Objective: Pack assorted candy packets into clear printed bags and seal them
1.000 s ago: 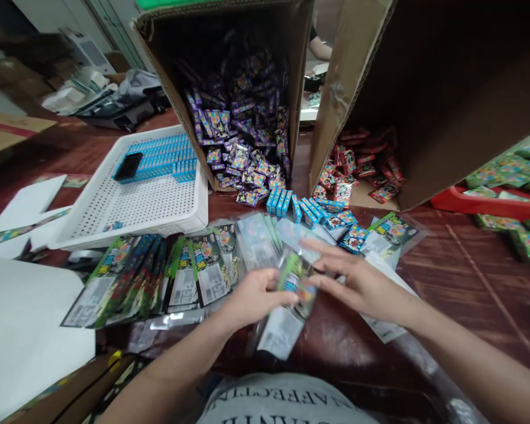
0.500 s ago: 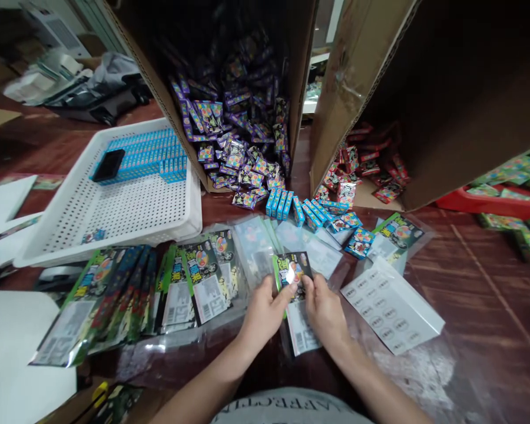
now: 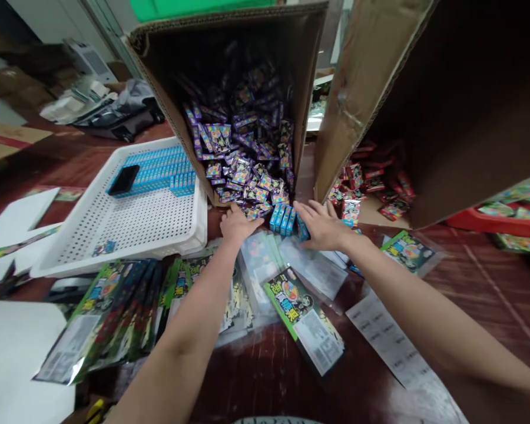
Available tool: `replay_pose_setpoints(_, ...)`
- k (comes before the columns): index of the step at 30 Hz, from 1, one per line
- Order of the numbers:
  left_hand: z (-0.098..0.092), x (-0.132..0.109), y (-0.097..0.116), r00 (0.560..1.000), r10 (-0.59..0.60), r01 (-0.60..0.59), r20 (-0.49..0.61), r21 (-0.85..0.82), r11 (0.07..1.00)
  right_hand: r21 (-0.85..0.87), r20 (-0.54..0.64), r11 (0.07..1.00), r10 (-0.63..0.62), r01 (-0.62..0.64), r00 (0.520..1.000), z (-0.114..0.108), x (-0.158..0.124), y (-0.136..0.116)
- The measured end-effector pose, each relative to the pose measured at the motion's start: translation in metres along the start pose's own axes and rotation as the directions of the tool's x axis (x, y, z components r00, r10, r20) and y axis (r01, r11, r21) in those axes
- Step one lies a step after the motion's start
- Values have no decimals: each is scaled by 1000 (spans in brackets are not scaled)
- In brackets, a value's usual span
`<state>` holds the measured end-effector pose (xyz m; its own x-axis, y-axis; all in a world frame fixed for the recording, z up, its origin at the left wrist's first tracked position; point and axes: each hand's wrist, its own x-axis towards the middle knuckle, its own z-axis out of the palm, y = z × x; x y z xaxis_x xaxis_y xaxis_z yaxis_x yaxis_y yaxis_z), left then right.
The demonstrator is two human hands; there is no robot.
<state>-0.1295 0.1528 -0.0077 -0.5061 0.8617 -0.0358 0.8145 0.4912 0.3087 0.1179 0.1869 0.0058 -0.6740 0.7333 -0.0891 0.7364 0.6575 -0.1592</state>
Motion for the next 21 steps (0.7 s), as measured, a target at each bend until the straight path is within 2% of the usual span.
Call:
replay_pose_setpoints(1,3,-2,0,1000,17,-17,-18,6,1000,10,0,1000,-21,21,1000,-1,3,2)
replay_pose_setpoints(3,3,-12,-3,994,67,-67,-82,9,998,31,-83,998,-51,53,995,-2,-2,4)
replay_pose_setpoints(6,-1,-38,-7,950,248,-255,-190,-12,967,47,-205,997,-48,59,978,1,-26,9)
replay_pose_setpoints(9,-3,-78,0,883,424,-450,-203,-106,887,46,-146,999,-16,23,989,6,-36,12)
replay_pose_setpoints(12,3,-132,17,849,492,-527,-192,-235,817,17,-48,1000,-20,21,999,5,-18,10)
replay_pose_setpoints(14,9,-168,26,813,563,-579,-150,-319,750,2,-28,999,-44,44,999,-1,0,6)
replay_pose_setpoints(17,19,-207,29,696,717,-650,33,-396,649,1,-68,999,-33,33,997,-12,6,-1)
replay_pose_setpoints(18,21,-213,27,661,744,-662,97,-390,640,17,-129,1000,-13,15,992,-14,-2,-4)
replay_pose_setpoints(19,22,-216,23,645,751,-671,145,-364,646,56,-215,998,10,2,977,-15,-16,-7)
replay_pose_setpoints(21,21,-214,11,658,726,-676,198,-269,686,203,-395,979,68,15,916,-12,-59,-15)
